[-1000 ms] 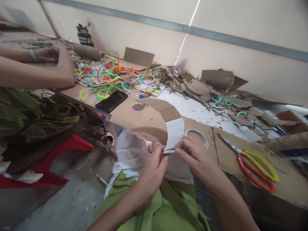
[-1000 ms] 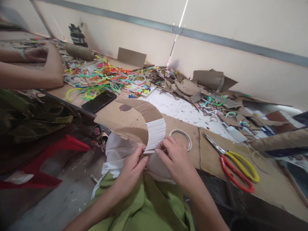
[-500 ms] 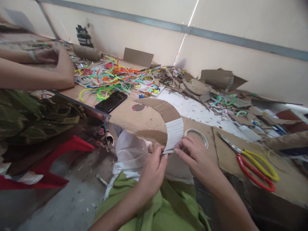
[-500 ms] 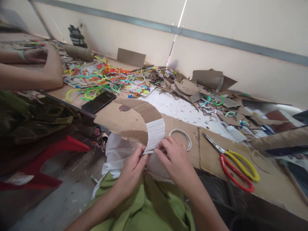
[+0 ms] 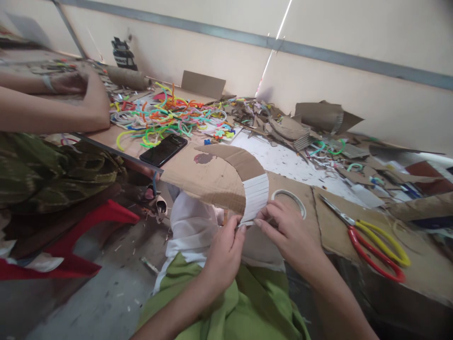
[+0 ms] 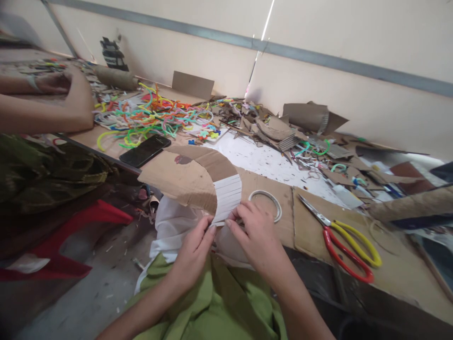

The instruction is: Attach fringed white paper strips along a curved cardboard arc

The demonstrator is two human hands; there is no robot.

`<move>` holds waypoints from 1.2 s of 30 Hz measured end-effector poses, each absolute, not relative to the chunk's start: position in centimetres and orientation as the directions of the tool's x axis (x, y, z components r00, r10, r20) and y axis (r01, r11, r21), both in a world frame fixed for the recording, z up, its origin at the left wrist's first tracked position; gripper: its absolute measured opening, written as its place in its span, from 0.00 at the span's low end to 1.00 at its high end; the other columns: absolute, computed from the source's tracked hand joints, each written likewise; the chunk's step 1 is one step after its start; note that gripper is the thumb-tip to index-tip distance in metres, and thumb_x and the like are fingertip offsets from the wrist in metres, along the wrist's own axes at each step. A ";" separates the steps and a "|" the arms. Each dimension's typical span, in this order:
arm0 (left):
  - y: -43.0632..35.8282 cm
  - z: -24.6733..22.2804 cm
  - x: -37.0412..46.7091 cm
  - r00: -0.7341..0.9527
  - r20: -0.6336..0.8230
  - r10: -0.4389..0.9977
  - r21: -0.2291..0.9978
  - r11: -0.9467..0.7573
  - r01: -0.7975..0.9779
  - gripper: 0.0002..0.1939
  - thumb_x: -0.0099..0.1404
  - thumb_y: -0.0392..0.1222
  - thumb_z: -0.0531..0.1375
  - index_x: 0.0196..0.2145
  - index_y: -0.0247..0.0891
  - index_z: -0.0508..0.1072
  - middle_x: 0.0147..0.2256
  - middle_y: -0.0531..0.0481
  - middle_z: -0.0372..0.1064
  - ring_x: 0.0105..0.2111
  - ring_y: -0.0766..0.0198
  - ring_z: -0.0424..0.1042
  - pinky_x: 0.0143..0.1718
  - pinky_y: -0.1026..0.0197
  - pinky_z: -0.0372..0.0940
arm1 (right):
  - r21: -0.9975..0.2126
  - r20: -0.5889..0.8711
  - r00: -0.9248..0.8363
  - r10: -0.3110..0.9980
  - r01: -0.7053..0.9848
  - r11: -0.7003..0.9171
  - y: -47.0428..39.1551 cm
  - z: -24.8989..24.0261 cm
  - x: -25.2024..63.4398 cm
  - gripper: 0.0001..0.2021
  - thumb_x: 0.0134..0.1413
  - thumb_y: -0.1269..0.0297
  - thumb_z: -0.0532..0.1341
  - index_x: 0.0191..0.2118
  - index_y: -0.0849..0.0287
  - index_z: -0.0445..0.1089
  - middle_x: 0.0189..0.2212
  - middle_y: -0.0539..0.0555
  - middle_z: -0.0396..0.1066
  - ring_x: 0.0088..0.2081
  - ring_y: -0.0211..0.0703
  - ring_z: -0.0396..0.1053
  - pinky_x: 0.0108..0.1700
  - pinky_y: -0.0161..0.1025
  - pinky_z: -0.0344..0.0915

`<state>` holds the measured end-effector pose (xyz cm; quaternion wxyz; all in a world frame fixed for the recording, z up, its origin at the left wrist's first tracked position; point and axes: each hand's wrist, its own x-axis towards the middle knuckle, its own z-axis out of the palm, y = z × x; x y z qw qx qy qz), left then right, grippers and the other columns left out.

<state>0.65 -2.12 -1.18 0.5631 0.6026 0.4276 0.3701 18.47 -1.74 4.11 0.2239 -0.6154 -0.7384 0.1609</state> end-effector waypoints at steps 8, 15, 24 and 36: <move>-2.1 -1.4 0.8 0.339 -0.016 0.941 0.996 -0.013 0.084 0.14 0.78 0.49 0.48 0.46 0.41 0.69 0.41 0.48 0.71 0.42 0.58 0.70 0.43 0.59 0.60 | -0.517 0.127 -0.148 0.981 0.834 0.192 -1.7 4.1 18.4 0.09 0.64 0.65 0.58 0.31 0.54 0.67 0.34 0.55 0.70 0.39 0.53 0.67 0.40 0.46 0.57; -2.2 -1.2 0.7 0.334 -0.009 0.942 0.993 -0.030 0.111 0.14 0.78 0.48 0.47 0.44 0.41 0.69 0.40 0.48 0.71 0.42 0.57 0.70 0.42 0.59 0.60 | -0.545 0.132 -0.141 0.981 0.817 0.190 -1.8 4.0 18.3 0.09 0.65 0.65 0.57 0.31 0.55 0.67 0.34 0.55 0.69 0.40 0.54 0.66 0.42 0.47 0.58; -2.0 -1.5 1.0 0.293 0.005 0.956 0.992 -0.042 0.121 0.13 0.78 0.48 0.48 0.42 0.42 0.69 0.37 0.51 0.70 0.37 0.59 0.70 0.39 0.59 0.59 | -0.563 0.145 -0.138 0.980 0.803 0.196 -1.8 4.0 18.3 0.09 0.64 0.64 0.58 0.31 0.54 0.69 0.34 0.55 0.71 0.40 0.53 0.68 0.41 0.47 0.58; -1.9 -1.8 0.9 0.276 0.026 0.961 0.989 -0.065 0.132 0.13 0.78 0.46 0.47 0.44 0.41 0.69 0.38 0.49 0.70 0.39 0.58 0.69 0.41 0.59 0.58 | -0.722 0.126 -0.103 0.987 0.673 0.163 -2.0 3.9 19.2 0.05 0.63 0.65 0.61 0.38 0.54 0.75 0.35 0.53 0.78 0.40 0.50 0.73 0.43 0.46 0.64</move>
